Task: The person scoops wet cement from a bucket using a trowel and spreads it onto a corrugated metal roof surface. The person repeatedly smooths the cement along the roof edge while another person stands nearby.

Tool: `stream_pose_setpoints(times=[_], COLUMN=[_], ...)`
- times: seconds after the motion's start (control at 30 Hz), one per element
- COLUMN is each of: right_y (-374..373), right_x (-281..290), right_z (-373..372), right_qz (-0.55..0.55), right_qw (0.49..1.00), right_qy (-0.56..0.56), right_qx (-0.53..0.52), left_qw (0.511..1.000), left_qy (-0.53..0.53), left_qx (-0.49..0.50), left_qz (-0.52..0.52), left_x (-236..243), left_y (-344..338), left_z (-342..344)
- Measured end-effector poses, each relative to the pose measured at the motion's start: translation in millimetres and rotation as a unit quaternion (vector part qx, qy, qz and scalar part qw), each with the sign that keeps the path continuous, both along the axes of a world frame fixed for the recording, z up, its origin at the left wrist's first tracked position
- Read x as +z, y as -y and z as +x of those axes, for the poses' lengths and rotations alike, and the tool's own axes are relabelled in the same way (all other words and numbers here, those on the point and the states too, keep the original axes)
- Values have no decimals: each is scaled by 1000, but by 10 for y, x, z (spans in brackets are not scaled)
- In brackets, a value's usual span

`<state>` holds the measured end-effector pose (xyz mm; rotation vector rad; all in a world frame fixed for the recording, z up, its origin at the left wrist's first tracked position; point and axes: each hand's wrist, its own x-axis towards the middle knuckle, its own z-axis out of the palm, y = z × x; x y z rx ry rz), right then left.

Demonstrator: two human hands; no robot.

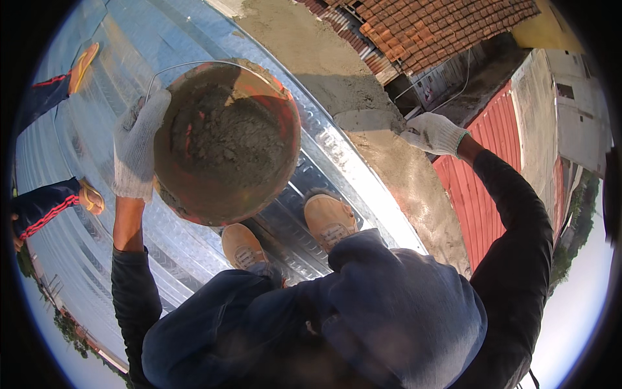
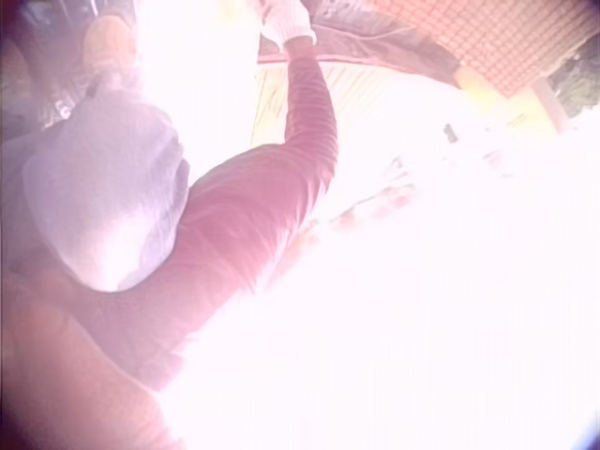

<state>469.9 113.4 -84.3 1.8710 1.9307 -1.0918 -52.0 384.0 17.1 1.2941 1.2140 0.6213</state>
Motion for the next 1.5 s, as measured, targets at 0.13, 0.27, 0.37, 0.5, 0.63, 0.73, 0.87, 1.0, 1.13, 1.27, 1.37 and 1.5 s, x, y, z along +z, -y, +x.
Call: stream_pose_setpoints(times=[0.13,0.27,0.37,0.5,0.63,0.73,0.87,1.0,1.13,1.27,1.37,1.5], right_y=[71,-451,-1002,-1303,-882,-496,60,376,432,356,587,780], right_x=[233,466,219,205,349,190,265,420,330,126,218,147], right_z=[-256,-257,150,208,165,270,292,271,80,-116,-275,-352], right_qz=[-21,13,-18,-155,-203,-248,-248,-208,-28,119,141,143], right_qw=[974,899,888,876,869,853,841,824,857,953,983,985], right_qy=[-178,-308,-315,-276,-170,-179,-182,-192,-133,-41,65,82], right_qx=[-137,-312,-336,-363,-418,-423,-446,-491,-496,-276,-103,-47], left_qw=[1000,1000,1000,1000,1000,1000,999,1000,1000,1000,1000,1000], left_qy=[-19,6,14,17,17,-15,3,6,-9,-9,19,-6], left_qx=[-4,-4,-7,-6,-5,0,-9,-10,-18,6,5,-19], left_qz=[-23,-13,-22,-16,-15,-21,-34,-12,23,3,-9,2], left_x=[101,-109,-19,-51,-24,76,-7,38,53,48,-85,-10], left_y=[-4,-51,-35,-9,48,-26,-63,-21,-18,-59,2,-5], left_z=[-96,-118,-47,-181,-22,-77,-48,55,49,-29,55,-76])
